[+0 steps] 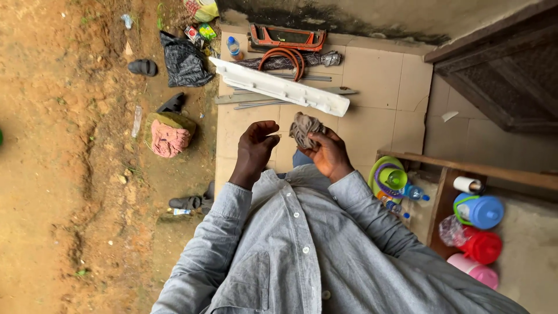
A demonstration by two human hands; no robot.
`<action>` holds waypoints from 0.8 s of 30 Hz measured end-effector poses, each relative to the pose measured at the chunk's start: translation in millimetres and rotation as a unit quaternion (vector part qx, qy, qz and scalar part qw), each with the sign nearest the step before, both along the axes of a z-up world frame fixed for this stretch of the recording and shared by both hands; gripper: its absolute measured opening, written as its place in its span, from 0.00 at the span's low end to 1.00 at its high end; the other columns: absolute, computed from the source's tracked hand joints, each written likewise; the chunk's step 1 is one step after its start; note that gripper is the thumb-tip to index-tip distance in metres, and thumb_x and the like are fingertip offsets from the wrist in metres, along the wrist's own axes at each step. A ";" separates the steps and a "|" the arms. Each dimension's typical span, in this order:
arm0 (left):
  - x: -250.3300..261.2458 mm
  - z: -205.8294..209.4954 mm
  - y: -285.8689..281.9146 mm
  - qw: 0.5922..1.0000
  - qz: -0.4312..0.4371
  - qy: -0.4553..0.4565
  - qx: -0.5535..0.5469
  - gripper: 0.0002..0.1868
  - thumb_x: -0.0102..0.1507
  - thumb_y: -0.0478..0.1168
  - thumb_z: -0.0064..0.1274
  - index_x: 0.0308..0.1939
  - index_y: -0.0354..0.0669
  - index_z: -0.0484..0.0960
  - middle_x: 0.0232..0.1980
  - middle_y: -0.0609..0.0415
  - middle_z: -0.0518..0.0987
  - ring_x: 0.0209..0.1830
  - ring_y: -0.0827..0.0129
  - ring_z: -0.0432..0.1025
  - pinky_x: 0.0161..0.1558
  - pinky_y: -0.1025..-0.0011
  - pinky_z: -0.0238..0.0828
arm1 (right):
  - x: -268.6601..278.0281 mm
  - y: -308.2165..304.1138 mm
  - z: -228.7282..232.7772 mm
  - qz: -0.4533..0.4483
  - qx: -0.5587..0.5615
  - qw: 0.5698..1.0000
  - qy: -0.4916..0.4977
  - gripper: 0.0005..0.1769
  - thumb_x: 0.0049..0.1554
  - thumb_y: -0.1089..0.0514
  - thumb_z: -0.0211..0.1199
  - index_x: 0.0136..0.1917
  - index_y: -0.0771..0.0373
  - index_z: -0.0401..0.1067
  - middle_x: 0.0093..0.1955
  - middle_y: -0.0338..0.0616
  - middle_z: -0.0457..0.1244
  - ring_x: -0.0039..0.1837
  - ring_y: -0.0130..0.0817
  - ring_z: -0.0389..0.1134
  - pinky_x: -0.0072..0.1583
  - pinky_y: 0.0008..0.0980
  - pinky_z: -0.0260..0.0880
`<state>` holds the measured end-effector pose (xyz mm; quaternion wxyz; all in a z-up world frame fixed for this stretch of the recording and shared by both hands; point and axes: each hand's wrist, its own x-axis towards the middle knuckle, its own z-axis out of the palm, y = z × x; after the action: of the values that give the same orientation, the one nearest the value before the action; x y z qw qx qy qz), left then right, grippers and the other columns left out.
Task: Inspecting and cleaning a hacksaw frame and blade.
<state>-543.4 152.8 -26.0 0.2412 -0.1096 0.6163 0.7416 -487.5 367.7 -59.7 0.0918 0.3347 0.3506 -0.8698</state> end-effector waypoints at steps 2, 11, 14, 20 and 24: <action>-2.5 -3.3 11.8 1.000 0.009 -0.005 -0.003 0.19 0.62 0.29 0.57 0.58 0.33 0.77 0.57 0.48 0.82 0.56 0.66 0.76 0.58 0.71 0.75 | -11.3 9.9 -5.5 0.022 0.001 1.000 -0.001 0.22 0.55 0.64 0.64 0.63 0.55 0.69 0.58 0.41 0.67 0.59 0.41 0.70 0.58 0.51 0.75; -41.5 -20.0 92.8 0.999 0.032 0.021 -0.016 0.22 0.63 0.34 0.61 0.60 0.31 0.76 0.57 0.46 0.81 0.56 0.65 0.76 0.56 0.70 0.76 | -105.4 70.5 14.2 0.133 0.012 0.989 0.062 0.23 0.55 0.65 0.64 0.64 0.62 0.67 0.58 0.45 0.67 0.59 0.41 0.70 0.56 0.49 0.75; -59.6 -13.4 123.5 0.999 0.050 0.021 0.001 0.22 0.63 0.36 0.62 0.59 0.31 0.76 0.55 0.46 0.82 0.53 0.66 0.78 0.54 0.71 0.78 | -130.7 94.0 21.3 0.162 0.037 0.983 0.080 0.23 0.56 0.65 0.64 0.64 0.64 0.66 0.56 0.46 0.67 0.57 0.40 0.71 0.55 0.46 0.76; -86.9 -9.2 169.0 0.993 0.098 0.031 -0.049 0.18 0.63 0.37 0.63 0.52 0.32 0.77 0.47 0.47 0.84 0.45 0.69 0.79 0.46 0.72 0.78 | -160.8 120.3 26.7 0.187 0.078 0.976 0.079 0.26 0.54 0.66 0.63 0.66 0.64 0.64 0.52 0.46 0.68 0.52 0.39 0.72 0.50 0.42 0.78; -88.7 -14.8 174.0 0.993 0.103 0.024 -0.050 0.14 0.63 0.37 0.62 0.48 0.33 0.78 0.43 0.50 0.83 0.41 0.70 0.80 0.43 0.73 0.78 | -162.9 120.8 22.8 0.169 0.047 0.980 0.094 0.25 0.56 0.64 0.63 0.67 0.65 0.64 0.54 0.45 0.67 0.52 0.36 0.71 0.49 0.43 0.79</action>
<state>-632.1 326.8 -40.8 0.1432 -0.1669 0.6436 0.7331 -650.4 488.5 -36.9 0.1881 0.1915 0.4499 -0.8518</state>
